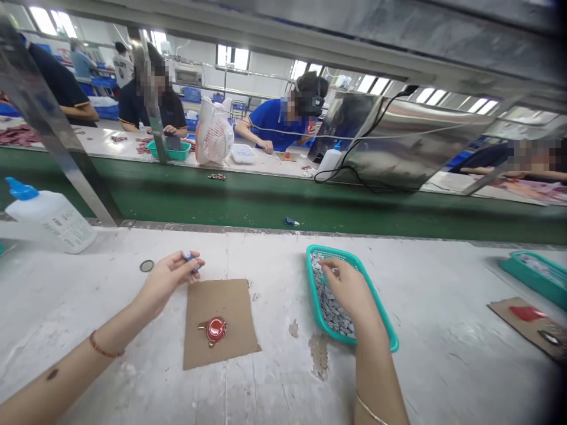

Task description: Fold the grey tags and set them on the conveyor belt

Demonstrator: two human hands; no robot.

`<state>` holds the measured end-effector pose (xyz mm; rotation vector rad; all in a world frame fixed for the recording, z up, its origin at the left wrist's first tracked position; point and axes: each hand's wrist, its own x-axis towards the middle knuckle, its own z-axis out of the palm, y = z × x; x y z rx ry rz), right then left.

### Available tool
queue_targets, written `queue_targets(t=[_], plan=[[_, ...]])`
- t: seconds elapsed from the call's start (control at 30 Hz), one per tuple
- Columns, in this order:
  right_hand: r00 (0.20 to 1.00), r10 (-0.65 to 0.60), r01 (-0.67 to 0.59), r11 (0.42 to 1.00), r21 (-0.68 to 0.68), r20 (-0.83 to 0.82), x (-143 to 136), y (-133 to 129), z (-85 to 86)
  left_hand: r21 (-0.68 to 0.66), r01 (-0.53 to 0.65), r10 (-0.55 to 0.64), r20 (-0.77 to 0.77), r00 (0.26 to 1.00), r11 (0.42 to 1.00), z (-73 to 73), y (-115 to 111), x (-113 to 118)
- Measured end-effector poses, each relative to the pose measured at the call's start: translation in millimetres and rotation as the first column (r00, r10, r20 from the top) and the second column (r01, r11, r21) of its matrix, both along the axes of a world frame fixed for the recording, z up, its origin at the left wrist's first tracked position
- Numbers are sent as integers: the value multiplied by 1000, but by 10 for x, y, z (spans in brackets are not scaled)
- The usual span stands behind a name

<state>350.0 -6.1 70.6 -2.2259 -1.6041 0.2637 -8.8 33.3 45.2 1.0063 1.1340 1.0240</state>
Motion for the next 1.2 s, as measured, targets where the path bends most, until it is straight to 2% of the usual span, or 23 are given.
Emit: queue_targets(t=[0.07,0.13,0.17,0.2,0.27,0.3,0.33,0.37,0.47,0.6,0.7,0.77,0.9,1.03,1.1,1.2], plan=[[1000,-11,12,996,-85,15,214,25,-85,104,-4,23,-181,983,995,-56,290,-78],[1000,7,-6,992,-128,8,311,43,-162,282,29,97,-422,901,959,-115,618,-147],[1000,12,-10,990,-140,10,328,51,-193,376,60,175,-560,809,924,-138,785,-178],[1000,11,-9,989,-145,15,333,60,-219,415,117,238,-706,667,902,-153,945,-206],[1000,-3,7,989,-149,24,329,76,-253,382,208,302,-893,333,900,-160,1228,-246],[1000,-14,18,989,-150,27,327,81,-264,345,227,302,-931,204,911,-157,1343,-257],[999,-27,31,988,-149,27,327,83,-271,318,233,297,-947,121,919,-153,1439,-261],[999,-40,43,988,-146,26,330,84,-276,304,235,293,-953,82,923,-151,1517,-259],[998,-67,68,990,-127,16,346,76,-283,300,251,294,-954,61,920,-170,1664,-227],[998,-65,63,994,-91,-23,366,50,-281,303,310,311,-950,25,901,-198,1749,-141],[997,-42,39,998,-54,-61,372,21,-271,347,388,375,-927,5,854,-154,1781,18],[996,-23,21,1000,-22,-84,368,8,-255,359,469,394,-919,26,807,-113,1799,220],[989,40,-32,998,57,-143,337,8,-206,361,608,351,-926,142,707,-93,1801,866],[975,88,-65,991,117,-206,289,15,-156,395,665,264,-919,294,634,-148,1699,1575],[966,108,-81,989,120,-235,267,9,-135,419,662,213,-903,373,621,-171,1622,1825],[952,133,-105,988,114,-276,255,-10,-119,446,617,123,-861,493,648,-183,1529,1998]])
